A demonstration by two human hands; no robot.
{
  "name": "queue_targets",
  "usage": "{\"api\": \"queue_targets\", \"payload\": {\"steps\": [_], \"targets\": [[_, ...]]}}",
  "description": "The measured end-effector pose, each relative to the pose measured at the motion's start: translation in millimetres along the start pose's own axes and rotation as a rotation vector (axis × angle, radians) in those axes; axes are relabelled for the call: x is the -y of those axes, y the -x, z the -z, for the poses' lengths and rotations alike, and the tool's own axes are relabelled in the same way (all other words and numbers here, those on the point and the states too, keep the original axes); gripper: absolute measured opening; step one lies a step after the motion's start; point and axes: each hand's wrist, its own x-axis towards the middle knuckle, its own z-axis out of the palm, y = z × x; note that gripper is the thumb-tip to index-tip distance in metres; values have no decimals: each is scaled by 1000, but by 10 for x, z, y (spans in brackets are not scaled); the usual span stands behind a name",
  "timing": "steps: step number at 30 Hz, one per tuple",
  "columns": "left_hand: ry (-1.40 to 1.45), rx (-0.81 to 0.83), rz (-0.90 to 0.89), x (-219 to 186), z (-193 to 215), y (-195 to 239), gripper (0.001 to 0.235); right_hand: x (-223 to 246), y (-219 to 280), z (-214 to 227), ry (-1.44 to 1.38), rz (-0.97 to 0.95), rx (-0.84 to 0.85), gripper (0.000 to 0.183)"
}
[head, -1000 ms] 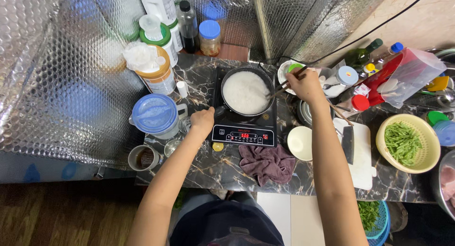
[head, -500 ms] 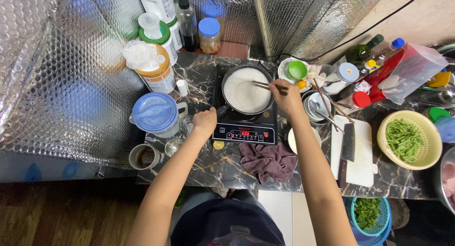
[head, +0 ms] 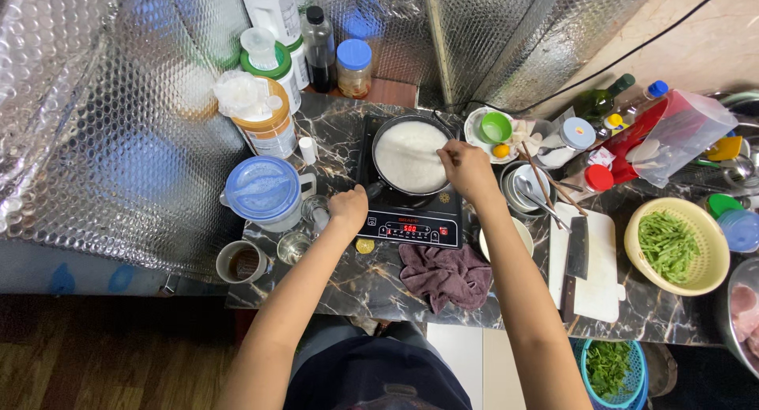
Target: The person stirs a white, viscous mixture in a pot on an induction cooktop using chopsticks. The person maintains a consistent stirring motion throughout the clip.
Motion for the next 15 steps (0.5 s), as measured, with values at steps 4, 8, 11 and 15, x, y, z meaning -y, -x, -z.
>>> {"api": "queue_targets", "payload": {"steps": [4, 8, 11, 15], "targets": [[-18, 38, 2, -12, 31, 2, 16, 6, 35, -1, -87, -50, 107, 16], [-26, 52, 5, -37, 40, 21, 17, -16, 63, -219, -353, -26, 47, 14], [-22, 43, 20, -47, 72, 13, 16, -36, 32, -291, -289, 33, -54, 13], [-16, 48, 11, -53, 87, 32, 15, -19, 69, -198, 25, 34, 4, 14]]}}
